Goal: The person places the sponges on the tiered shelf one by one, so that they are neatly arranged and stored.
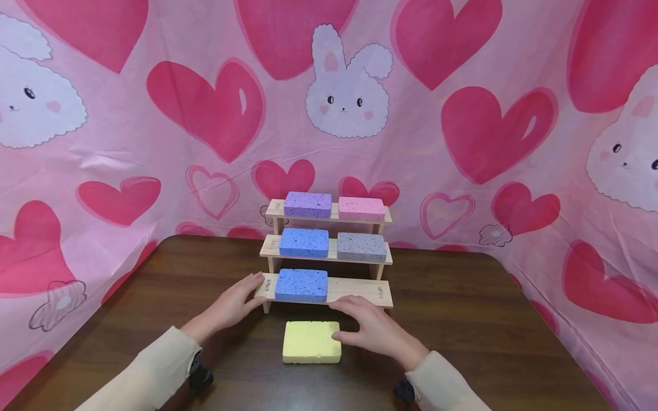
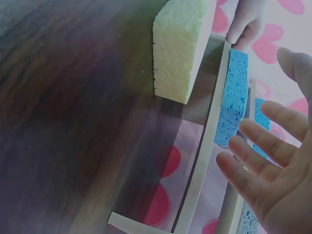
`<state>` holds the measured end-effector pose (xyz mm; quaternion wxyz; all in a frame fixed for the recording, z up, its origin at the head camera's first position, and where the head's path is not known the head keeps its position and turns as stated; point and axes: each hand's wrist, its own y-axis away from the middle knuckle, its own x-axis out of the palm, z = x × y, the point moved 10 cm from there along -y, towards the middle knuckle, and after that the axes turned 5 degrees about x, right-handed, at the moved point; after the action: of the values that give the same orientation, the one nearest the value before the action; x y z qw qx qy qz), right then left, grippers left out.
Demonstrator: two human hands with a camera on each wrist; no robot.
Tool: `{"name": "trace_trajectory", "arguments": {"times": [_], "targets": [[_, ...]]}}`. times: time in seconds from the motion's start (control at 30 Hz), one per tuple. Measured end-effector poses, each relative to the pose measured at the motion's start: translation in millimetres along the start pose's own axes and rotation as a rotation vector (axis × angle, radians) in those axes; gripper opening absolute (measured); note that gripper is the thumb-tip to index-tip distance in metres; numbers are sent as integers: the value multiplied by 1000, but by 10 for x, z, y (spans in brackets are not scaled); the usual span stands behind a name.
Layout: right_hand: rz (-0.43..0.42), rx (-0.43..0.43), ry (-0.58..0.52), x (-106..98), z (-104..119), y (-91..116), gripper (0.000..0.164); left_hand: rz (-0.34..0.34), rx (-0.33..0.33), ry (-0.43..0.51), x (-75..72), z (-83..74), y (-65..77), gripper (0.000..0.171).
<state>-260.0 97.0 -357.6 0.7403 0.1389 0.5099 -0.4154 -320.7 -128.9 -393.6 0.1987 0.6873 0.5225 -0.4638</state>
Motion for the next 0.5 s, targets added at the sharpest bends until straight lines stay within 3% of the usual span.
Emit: {"name": "trace_trajectory", "arguments": {"times": [0.23,0.5], "targets": [[5,-61,19,75,32,10,51,-7,-1,2,-18,-5,1,57],[57,-42,12,206,-10,19,55,-3,3,-3,-9,3,1,58]]}}
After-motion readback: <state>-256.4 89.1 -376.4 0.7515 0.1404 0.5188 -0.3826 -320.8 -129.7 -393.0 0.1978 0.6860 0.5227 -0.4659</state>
